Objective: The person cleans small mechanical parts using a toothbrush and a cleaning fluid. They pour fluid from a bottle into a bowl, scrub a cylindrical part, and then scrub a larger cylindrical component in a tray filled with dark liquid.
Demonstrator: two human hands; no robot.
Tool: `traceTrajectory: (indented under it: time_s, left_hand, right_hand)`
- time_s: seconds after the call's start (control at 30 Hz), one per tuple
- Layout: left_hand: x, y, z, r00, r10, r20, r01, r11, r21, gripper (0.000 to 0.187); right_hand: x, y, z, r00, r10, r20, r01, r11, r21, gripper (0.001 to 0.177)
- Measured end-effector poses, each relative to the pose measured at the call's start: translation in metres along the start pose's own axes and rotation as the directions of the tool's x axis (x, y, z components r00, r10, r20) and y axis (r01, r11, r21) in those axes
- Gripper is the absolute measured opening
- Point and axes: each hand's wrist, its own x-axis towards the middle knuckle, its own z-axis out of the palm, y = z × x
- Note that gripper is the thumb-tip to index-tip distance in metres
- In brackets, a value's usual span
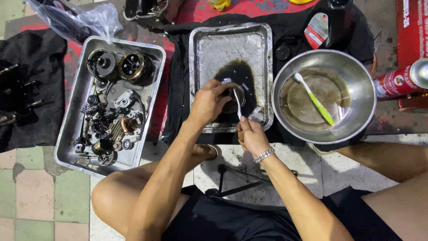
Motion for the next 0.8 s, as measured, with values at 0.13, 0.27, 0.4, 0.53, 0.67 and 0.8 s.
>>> traceTrajectory:
  time_s: [0.13,0.27,0.4,0.53,0.67,0.8]
  left_hand:
    - [0.001,-0.002,0.001,0.995,-0.102,-0.004,0.101,0.99,-0.096,0.039]
    - [0.002,-0.004,0.0,0.983,-0.185,0.02,0.186,0.966,-0.18,0.039]
    - [0.0,-0.005,-0.001,0.97,-0.234,0.065,0.243,0.931,-0.272,0.042]
    - [-0.009,-0.008,0.0,0.959,-0.281,0.037,0.275,0.889,-0.367,0.042]
    - [-0.01,-0.011,0.005,0.944,-0.328,0.029,0.311,0.857,-0.411,0.041]
    - [-0.014,-0.014,0.009,0.934,-0.356,0.021,0.325,0.826,-0.46,0.041]
  right_hand:
    - [0.002,0.004,0.002,1.0,-0.001,-0.012,0.001,1.0,0.007,0.042]
    - [0.0,0.005,0.006,0.998,-0.059,-0.03,0.058,0.998,-0.01,0.042]
    - [0.0,-0.001,0.001,0.993,-0.048,-0.105,0.029,0.984,-0.173,0.043]
    - [-0.01,-0.007,0.001,0.876,-0.463,-0.138,0.292,0.735,-0.612,0.044]
    - [-0.018,-0.024,0.013,0.826,-0.555,-0.097,0.253,0.52,-0.816,0.034]
    - [-0.018,-0.053,0.022,0.803,-0.595,-0.03,0.197,0.313,-0.929,0.033]
